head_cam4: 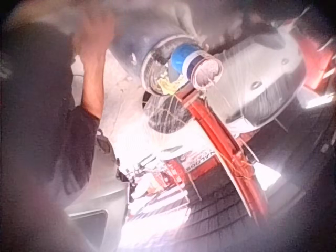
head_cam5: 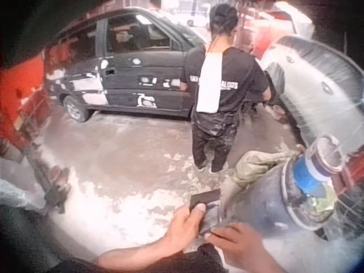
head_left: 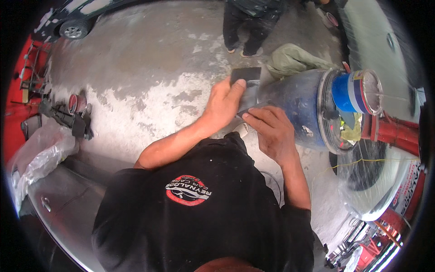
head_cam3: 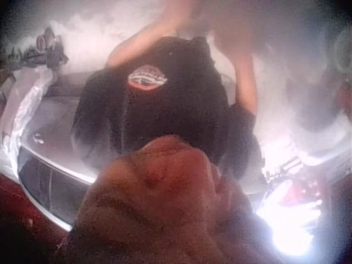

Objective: The person scoops body filler onto a spreader and applies it to a car bumper, smoothing the surface with the tool. They repeatedly add filler and spread it across the bumper area.

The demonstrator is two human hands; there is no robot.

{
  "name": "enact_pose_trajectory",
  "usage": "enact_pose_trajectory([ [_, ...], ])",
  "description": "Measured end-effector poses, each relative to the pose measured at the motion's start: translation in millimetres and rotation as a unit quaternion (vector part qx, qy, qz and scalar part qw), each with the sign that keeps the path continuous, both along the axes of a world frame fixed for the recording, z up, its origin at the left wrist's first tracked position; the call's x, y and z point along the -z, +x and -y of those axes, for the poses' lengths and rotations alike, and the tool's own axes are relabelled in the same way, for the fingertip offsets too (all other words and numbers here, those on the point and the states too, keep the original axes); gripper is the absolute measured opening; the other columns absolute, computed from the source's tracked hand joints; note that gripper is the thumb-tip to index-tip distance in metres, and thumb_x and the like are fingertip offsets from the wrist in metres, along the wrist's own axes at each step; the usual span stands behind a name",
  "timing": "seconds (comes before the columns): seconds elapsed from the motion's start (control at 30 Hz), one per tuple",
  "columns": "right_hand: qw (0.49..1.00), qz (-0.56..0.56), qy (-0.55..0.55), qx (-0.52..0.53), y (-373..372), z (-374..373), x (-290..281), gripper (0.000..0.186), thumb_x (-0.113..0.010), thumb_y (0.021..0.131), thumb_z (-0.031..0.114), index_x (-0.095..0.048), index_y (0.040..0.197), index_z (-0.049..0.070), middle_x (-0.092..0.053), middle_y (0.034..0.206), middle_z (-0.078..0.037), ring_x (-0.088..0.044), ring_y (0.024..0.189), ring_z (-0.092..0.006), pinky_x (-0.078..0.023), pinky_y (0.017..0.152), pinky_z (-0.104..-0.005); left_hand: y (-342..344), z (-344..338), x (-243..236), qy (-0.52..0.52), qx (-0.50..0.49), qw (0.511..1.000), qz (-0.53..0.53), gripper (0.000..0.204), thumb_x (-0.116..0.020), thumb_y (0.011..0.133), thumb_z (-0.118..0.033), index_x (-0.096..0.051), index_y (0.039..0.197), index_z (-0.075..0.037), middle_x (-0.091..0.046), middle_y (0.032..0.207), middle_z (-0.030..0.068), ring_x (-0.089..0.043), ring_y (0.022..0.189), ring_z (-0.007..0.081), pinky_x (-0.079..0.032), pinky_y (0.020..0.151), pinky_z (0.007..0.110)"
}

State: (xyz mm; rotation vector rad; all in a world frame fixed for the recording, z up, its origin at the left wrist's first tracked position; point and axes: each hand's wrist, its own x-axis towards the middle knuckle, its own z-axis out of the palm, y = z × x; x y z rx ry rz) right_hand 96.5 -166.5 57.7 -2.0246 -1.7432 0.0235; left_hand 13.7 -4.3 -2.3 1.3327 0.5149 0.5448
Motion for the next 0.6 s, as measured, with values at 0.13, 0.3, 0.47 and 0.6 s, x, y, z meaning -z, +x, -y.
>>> enact_pose_trajectory([
  [0.13,0.999,-0.033,0.03,0.001,-8.4,8.8,-0.6,0.041,-0.07,0.072,-0.002,-0.075,0.109,0.014,-0.071,0.107,-0.002,-0.064,0.098,-0.0284,-0.053,0.084,-0.0367,-4.8,-27.9,-7.0,-0.046,-0.071,0.996,-0.029,0.04,-0.051,0.104,-0.03,-0.064,0.099,0.007,-0.067,0.081,0.0076,-0.061,0.077,0.0121,-0.049,0.068,0.035],
  [0.3,0.987,-0.006,0.162,0.015,-27.1,1.9,6.6,0.057,-0.071,0.07,-0.003,-0.068,0.125,0.013,-0.064,0.123,-0.006,-0.058,0.112,-0.0328,-0.05,0.098,-0.0446,-6.6,3.5,-3.2,-0.345,0.0,0.938,0.048,0.038,-0.045,0.107,-0.028,-0.057,0.127,0.003,-0.066,0.119,0.0164,-0.067,0.102,0.0215,-0.054,0.092,0.038],
  [0.47,0.983,0.02,0.147,0.107,-14.0,9.1,50.1,0.057,-0.065,0.07,-0.009,-0.068,0.124,0.009,-0.063,0.123,-0.01,-0.059,0.113,-0.0347,-0.049,0.097,-0.0441,-17.9,-8.5,16.8,-0.521,0.078,0.848,0.049,0.04,-0.043,0.108,-0.028,-0.055,0.131,0.002,-0.066,0.126,0.0153,-0.066,0.111,0.0287,-0.052,0.099,0.047],
  [0.6,0.975,0.038,0.122,0.18,-9.9,20.2,48.2,0.058,-0.064,0.071,-0.006,-0.067,0.126,0.011,-0.063,0.123,-0.008,-0.056,0.113,-0.0348,-0.05,0.096,-0.0433,-29.4,-16.8,7.6,-0.373,0.058,0.922,0.082,0.038,-0.045,0.108,-0.027,-0.057,0.128,0.003,-0.068,0.119,0.0142,-0.067,0.105,0.0228,-0.053,0.094,0.039],
])
